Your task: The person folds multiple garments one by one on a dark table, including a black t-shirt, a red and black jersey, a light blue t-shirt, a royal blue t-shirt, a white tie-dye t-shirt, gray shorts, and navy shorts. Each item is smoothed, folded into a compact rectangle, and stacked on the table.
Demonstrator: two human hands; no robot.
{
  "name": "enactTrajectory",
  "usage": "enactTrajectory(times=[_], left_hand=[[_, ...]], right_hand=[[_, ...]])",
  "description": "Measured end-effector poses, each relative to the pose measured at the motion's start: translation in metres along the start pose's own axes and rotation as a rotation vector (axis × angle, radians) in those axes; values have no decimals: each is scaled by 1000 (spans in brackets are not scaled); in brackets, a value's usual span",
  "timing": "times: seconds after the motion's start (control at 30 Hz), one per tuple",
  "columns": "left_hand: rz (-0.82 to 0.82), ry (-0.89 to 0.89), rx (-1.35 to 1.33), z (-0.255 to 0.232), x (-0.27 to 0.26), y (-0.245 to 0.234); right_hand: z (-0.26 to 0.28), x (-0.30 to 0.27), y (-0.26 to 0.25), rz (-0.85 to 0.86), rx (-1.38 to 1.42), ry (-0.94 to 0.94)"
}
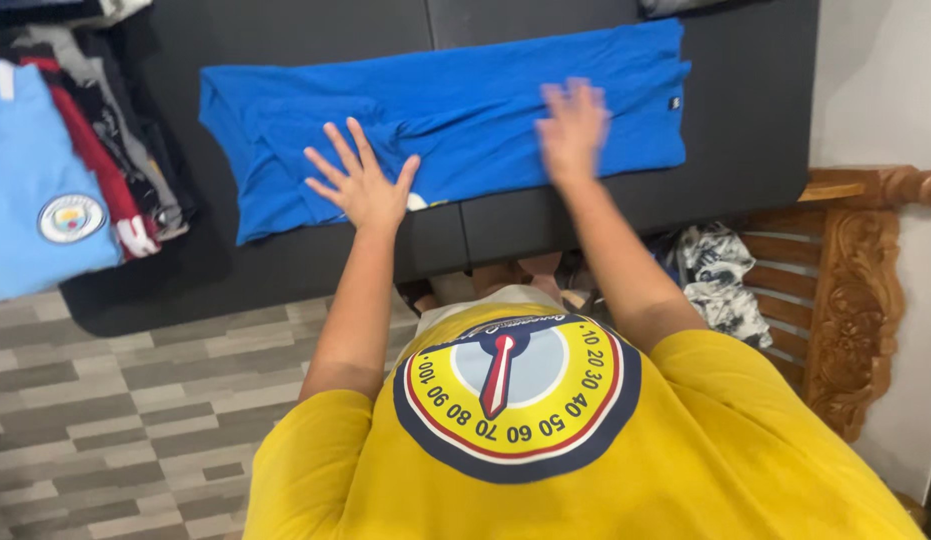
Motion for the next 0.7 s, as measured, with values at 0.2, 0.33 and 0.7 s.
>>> enactTrajectory(times=[0.2,0.33,0.7], left_hand=[[15,54,54,-8,-1,-20],[-36,49,55,-9,0,-28],[463,63,-1397,-55,14,18]], right_hand=[[-177,-12,-83,-158,-179,223],[-205,1,-84,-112,-33,428],[84,25,-32,132,571,381]])
Point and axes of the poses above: each hand's wrist, its own x-axis towards the middle knuckle, its own y-axis out of the palm, z = x × y, the point moved 9 cm from there along x, towards the middle knuckle, and after that the axes turned 13 degrees about x, right-handed, at the moved point
